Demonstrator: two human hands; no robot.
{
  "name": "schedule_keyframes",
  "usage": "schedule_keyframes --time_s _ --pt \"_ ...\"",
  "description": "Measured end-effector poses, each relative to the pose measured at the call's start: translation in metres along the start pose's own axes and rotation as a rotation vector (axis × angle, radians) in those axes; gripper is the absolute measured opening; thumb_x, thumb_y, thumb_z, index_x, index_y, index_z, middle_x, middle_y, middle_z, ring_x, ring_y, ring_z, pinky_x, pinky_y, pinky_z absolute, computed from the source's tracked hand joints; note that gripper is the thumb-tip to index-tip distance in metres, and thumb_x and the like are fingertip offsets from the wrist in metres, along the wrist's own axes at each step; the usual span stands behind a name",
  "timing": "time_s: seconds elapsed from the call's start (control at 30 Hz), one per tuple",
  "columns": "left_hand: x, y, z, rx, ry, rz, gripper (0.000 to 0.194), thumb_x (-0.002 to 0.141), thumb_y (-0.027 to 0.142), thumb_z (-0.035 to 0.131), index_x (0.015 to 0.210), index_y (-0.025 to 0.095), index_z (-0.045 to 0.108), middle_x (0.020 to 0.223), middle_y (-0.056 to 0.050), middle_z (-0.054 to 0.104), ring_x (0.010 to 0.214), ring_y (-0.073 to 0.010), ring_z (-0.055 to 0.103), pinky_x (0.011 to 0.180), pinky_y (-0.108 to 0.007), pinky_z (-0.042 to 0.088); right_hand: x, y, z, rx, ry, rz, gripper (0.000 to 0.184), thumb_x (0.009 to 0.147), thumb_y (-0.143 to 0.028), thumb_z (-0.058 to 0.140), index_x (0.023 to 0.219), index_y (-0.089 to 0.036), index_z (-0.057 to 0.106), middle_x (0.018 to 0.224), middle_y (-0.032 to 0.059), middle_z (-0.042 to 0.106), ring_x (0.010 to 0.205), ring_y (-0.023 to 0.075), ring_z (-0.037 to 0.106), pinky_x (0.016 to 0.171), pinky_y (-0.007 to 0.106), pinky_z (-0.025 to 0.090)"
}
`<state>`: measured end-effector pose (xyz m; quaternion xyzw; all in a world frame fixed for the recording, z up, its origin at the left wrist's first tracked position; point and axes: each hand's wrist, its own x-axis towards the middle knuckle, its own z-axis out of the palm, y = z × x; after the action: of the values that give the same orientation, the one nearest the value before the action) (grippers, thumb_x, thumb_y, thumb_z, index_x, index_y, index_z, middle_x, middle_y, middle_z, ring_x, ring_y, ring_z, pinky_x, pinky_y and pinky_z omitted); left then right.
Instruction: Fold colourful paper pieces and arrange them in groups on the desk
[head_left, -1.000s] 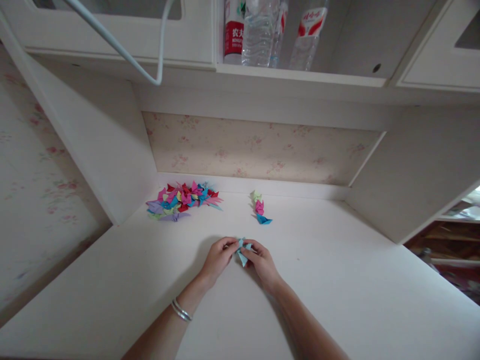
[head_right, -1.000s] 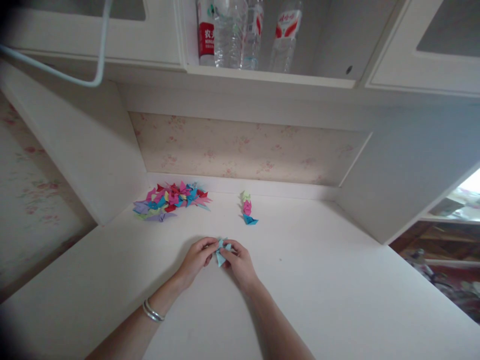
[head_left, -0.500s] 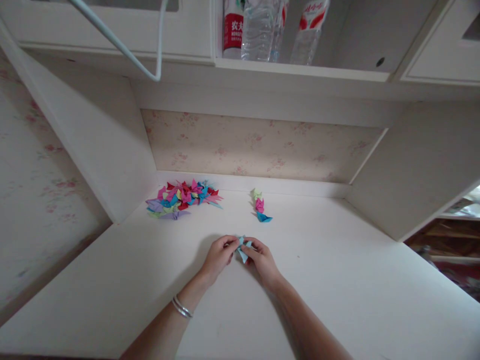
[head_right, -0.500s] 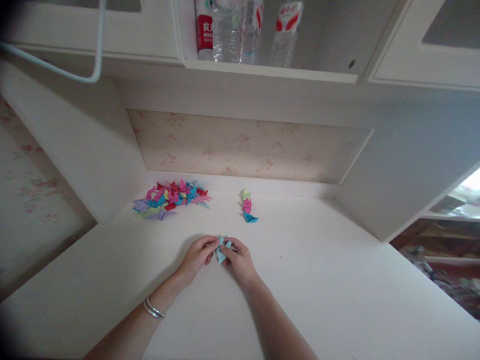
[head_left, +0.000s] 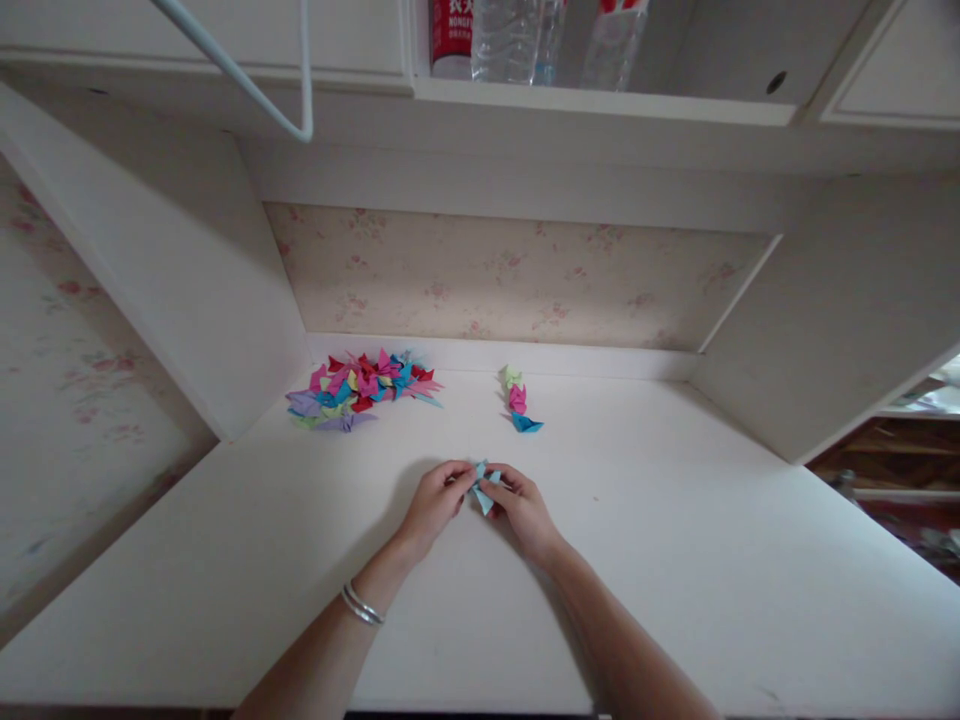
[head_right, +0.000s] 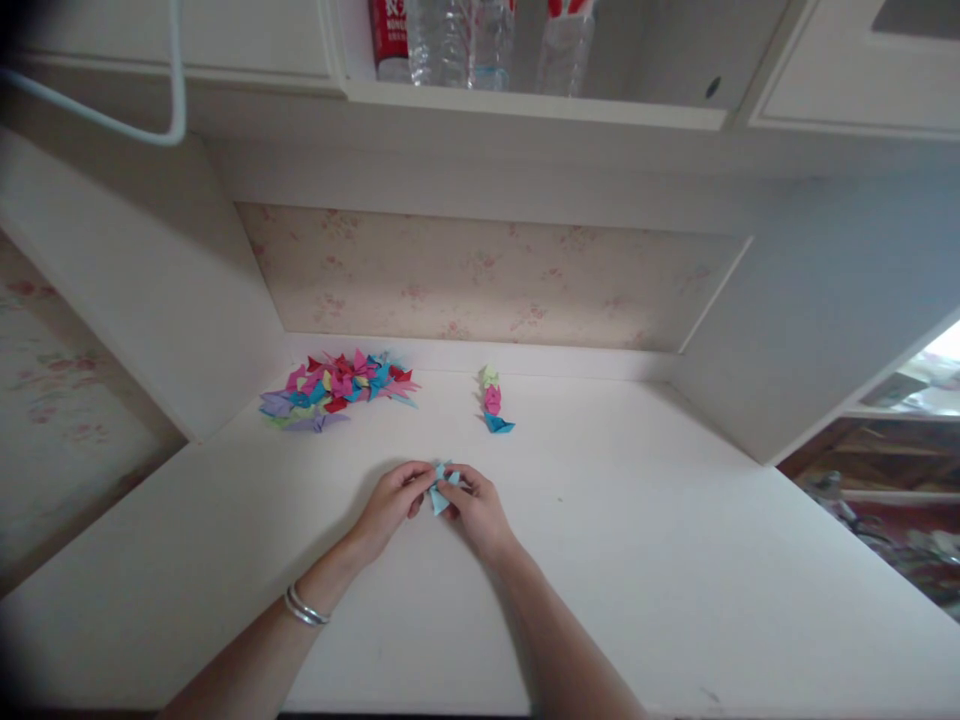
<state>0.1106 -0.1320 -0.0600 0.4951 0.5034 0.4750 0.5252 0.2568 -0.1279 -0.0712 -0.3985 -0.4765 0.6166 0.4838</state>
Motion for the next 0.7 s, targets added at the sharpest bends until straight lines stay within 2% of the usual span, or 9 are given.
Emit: schedule_keyframes --time_s 0.23,0.5,0.7 --pt "0.0008 0.0012 0.0006 0.0 -0.005 -0.018 0.044 0.072 0.053 0.066 0.09 0.013 0.067 0.051 0.006 0.047 0.044 -0.0072 0.037 0.042 -0.021 0.023 -0.0006 -0.0008 -0.0005 0.006 -0.009 0.011 0.036 0.071 -0.045 0.073 0.093 -0.018 0.067 0.063 -0.0031 0.055 0.052 0.0085 0.046 0.049 0.022 0.037" --pt "0.003 -0.0021 0.0002 0.006 -0.004 -0.013 0.038 0.073 0.049 0.064 0.085 0.013 0.067 0.051 0.006 0.046 0.045 -0.0078 0.037 0.042 -0.021 0.025 0.0013 0.0034 -0.0014 0.002 -0.018 0.02 0.031 0.073 -0.041 0.072 0.094 -0.018 0.066 0.063 -0.0036 0.055 0.052 0.0079 0.046 0.049 0.022 0.036" --pt "0.0009 0.0028 0.0016 -0.02 -0.009 -0.019 0.033 0.07 0.043 0.066 0.083 0.013 0.067 0.053 0.005 0.048 0.045 -0.0072 0.037 0.042 -0.02 0.025 0.0024 0.0034 -0.0011 0.017 0.001 -0.004 0.037 0.069 -0.046 0.074 0.093 -0.018 0.068 0.062 -0.0034 0.056 0.052 0.0082 0.047 0.049 0.022 0.037"
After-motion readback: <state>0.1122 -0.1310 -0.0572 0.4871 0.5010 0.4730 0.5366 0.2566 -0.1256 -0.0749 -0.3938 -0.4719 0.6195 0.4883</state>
